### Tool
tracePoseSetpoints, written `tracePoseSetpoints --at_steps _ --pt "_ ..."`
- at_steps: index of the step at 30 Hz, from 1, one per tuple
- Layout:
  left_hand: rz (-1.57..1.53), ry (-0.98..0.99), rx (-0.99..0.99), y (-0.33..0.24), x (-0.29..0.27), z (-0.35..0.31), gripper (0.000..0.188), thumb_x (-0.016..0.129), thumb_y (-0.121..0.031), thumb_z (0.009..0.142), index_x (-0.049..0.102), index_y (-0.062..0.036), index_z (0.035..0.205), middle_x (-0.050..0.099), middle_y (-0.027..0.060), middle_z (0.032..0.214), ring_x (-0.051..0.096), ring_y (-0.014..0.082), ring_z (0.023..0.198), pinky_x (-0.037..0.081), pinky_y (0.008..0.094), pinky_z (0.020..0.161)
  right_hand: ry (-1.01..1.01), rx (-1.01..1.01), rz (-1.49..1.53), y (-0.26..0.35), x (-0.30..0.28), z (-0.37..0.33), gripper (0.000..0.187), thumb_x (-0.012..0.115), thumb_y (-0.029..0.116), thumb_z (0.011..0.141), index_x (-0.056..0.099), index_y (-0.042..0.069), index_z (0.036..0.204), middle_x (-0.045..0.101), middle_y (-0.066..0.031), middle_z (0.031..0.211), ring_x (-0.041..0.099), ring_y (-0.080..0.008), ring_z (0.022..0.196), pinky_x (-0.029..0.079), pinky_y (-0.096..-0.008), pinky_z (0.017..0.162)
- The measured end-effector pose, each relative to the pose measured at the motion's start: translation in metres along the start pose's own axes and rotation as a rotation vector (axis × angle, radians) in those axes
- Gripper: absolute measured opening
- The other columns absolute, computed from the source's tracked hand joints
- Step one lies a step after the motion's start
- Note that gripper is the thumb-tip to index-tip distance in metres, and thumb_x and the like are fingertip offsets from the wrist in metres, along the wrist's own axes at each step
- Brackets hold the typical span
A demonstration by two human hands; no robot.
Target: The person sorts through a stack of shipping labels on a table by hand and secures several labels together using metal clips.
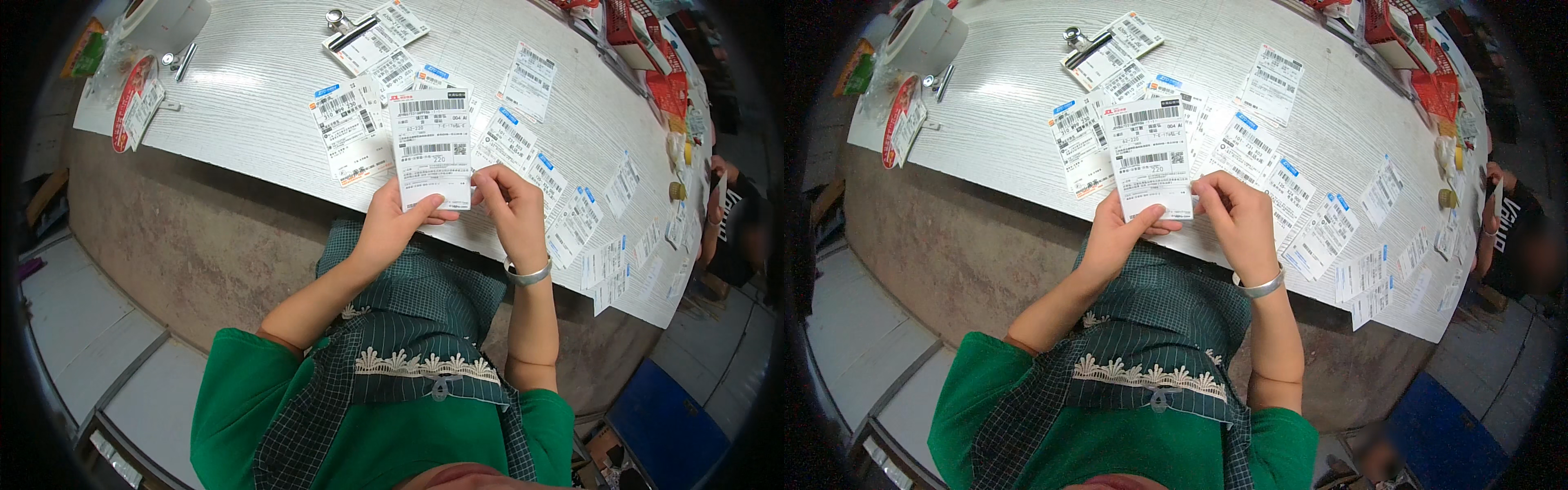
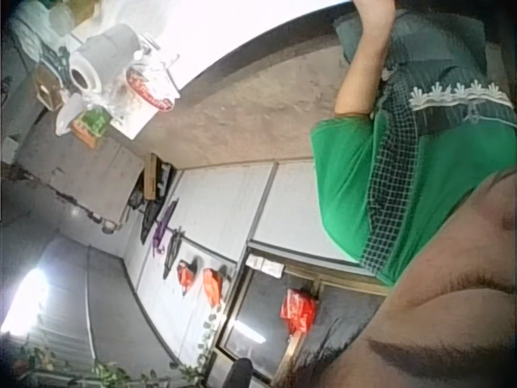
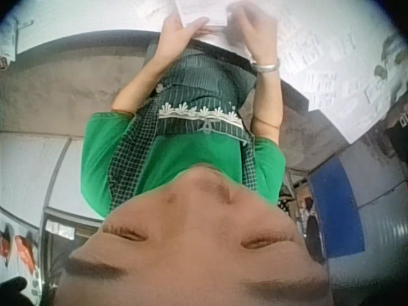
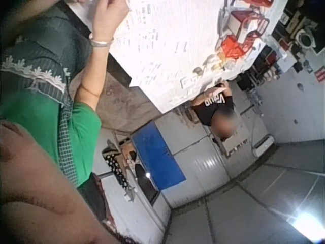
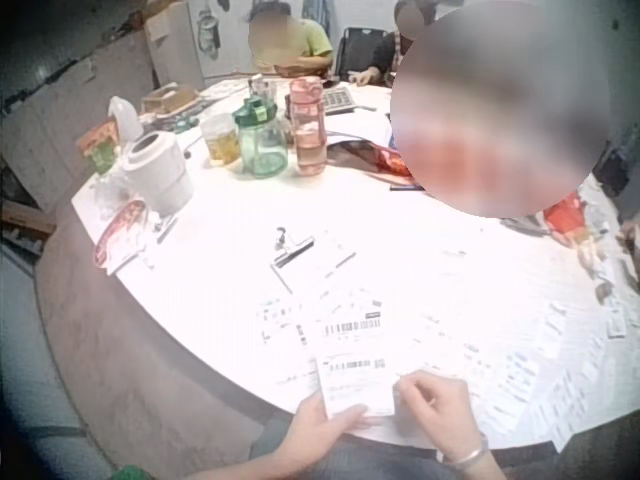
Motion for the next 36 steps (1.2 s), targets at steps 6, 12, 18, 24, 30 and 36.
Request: tracePoseSetpoints --at_steps 6,12,18,24,30,36 --pt "0.097 0.047 0.021 0.004 0.005 -0.002 0.031 0.051 -0.001 0.088 0.043 0.0091 0.116 0.061 0.0172 0.104 0.066 0.0219 0.082 0.054 0.0270 0.070 -0.020 -0.069 -0.083 -0.010 0.001 -0.017 0.017 0.063 0.020 0.080 0.062 0.003 0.077 0.056 -0.0063 0.058 0.051 -0.0138 0.049 0.039 -0.0262 0.048" --pt "0.203 0.136 -0.040 0.035 0.027 -0.015 0.026 0.051 -0.002 0.089 0.046 0.0098 0.111 0.062 0.0170 0.099 0.066 0.0211 0.079 0.054 0.0260 0.069 -0.043 -0.054 -0.034 -0.036 -0.020 -0.044 0.017 0.065 0.016 0.080 0.061 0.000 0.076 0.055 -0.0051 0.058 0.048 -0.0090 0.049 0.038 -0.0226 0.046" --pt "0.218 0.220 -0.076 0.038 0.049 -0.015 0.025 0.048 -0.004 0.091 0.046 0.0054 0.114 0.064 0.0185 0.095 0.065 0.0190 0.081 0.051 0.0254 0.073 -0.245 0.014 0.030 -0.057 -0.052 -0.065 0.020 0.066 0.015 0.080 0.058 -0.001 0.073 0.048 0.0006 0.056 0.041 -0.0063 0.051 0.034 -0.0226 0.047" --pt "0.348 0.209 -0.051 0.032 0.041 -0.019 0.026 0.046 -0.006 0.092 0.047 -0.0006 0.117 0.066 0.0170 0.092 0.064 0.0163 0.079 0.049 0.0244 0.073 -0.928 0.156 0.064 -0.115 -0.195 -0.066 0.027 0.064 0.018 0.083 0.054 0.002 0.064 0.042 0.0048 0.055 0.033 -0.0048 0.052 0.027 -0.0239 0.047" --pt "0.452 0.087 0.111 0.013 0.013 -0.031 0.020 0.047 -0.002 0.090 0.053 0.0021 0.108 0.066 0.0151 0.087 0.063 0.0139 0.078 0.047 0.0227 0.071 -0.893 0.428 -0.660 -0.171 -0.277 -0.033 0.033 0.068 0.036 0.072 0.058 0.004 0.071 0.061 -0.0115 0.068 0.057 -0.0294 0.066 0.043 -0.0380 0.059" --pt "0.618 -0.506 0.469 -0.076 -0.101 -0.035 0.025 0.048 -0.007 0.090 0.051 0.0023 0.113 0.064 0.0127 0.096 0.058 0.0148 0.094 0.042 0.0281 0.087 -0.903 0.149 -0.411 -0.116 -0.213 -0.024 0.022 0.066 0.025 0.077 0.059 0.005 0.080 0.057 -0.0067 0.073 0.052 -0.0177 0.063 0.042 -0.0310 0.058"
Point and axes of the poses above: each hand's wrist, its own z-axis towards the middle knuckle, its own x-axis out of the palm, y = z × x, the point moved 5 cm from there along z, towards the middle knuckle
